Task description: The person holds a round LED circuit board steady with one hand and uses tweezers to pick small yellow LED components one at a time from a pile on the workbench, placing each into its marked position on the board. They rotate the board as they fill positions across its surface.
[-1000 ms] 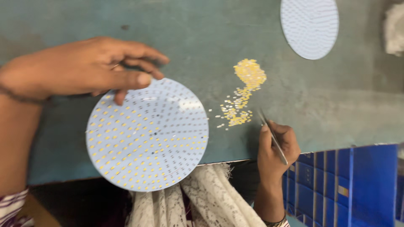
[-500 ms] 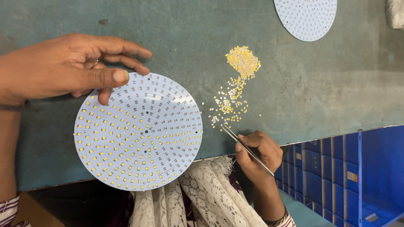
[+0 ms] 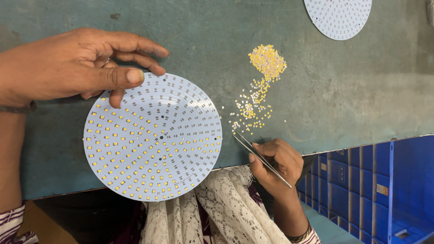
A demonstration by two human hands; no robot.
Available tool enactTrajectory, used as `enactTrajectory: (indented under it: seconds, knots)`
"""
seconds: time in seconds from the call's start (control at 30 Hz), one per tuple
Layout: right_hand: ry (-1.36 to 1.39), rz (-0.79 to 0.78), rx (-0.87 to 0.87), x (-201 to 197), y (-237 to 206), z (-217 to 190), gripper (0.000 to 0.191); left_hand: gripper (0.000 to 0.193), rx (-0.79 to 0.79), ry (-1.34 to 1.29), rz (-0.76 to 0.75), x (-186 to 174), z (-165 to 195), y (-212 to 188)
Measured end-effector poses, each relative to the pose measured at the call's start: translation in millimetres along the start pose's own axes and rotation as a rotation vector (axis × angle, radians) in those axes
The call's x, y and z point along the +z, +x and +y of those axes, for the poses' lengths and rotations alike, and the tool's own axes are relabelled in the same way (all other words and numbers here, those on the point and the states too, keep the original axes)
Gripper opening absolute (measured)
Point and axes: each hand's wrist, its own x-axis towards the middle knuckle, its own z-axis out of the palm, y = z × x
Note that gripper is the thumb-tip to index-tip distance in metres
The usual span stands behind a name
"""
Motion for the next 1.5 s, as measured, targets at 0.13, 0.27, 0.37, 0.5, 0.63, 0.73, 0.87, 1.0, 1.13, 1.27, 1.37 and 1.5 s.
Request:
enactTrajectory:
  seconds: [0.13, 0.27, 0.37, 0.5, 0.63, 0.73, 0.87, 1.0, 1.13, 1.27, 1.37, 1.5]
  knots:
    - [0.023, 0.024, 0.020, 0, -1, 2, 0.017, 0.068, -0.045, 0.043, 0.031, 1, 4, -2]
    - [0.018, 0.003, -0.028, 1, 0, 3, 0.021, 0.070, -0.055, 0.062, 0.024, 2, 7, -1]
    - [0.013, 0.001, -0.024, 1, 0, 0, 0.018, 0.071, -0.008, 0.090, 0.002, 1, 8, 3]
    - [0.074, -0.043, -0.070, 11, -3, -9, 0.020, 0.071, 0.013, 0.013, -0.040, 1, 9, 7]
    - [0.125, -0.135, -0.174, 18, -2, -17, 0.020, 0.070, 0.033, 0.007, -0.024, 3, 11, 7]
    - [0.121, -0.150, -0.233, 20, 0, -18, 0.019, 0.072, 0.042, 0.010, -0.015, 4, 13, 6]
    - [0.108, -0.161, -0.254, 20, 2, -19, 0.018, 0.073, 0.037, 0.019, -0.005, 4, 13, 6]
    - [0.105, -0.157, -0.219, 18, 0, -19, 0.018, 0.071, -0.090, 0.066, 0.012, 4, 12, 8]
    - [0.043, -0.011, 0.014, 9, 1, -10, 0.017, 0.070, -0.031, 0.042, -0.012, 3, 12, 8]
    - [0.037, 0.124, 0.275, 4, 0, 1, 0.010, 0.072, -0.099, 0.049, 0.006, 2, 12, 5]
    - [0.084, 0.127, 0.226, 7, -1, 5, 0.012, 0.076, -0.192, 0.074, 0.021, 3, 12, 2]
    - [0.047, 0.116, 0.218, 8, -1, 5, 0.012, 0.079, -0.285, 0.153, 0.049, 4, 13, 2]
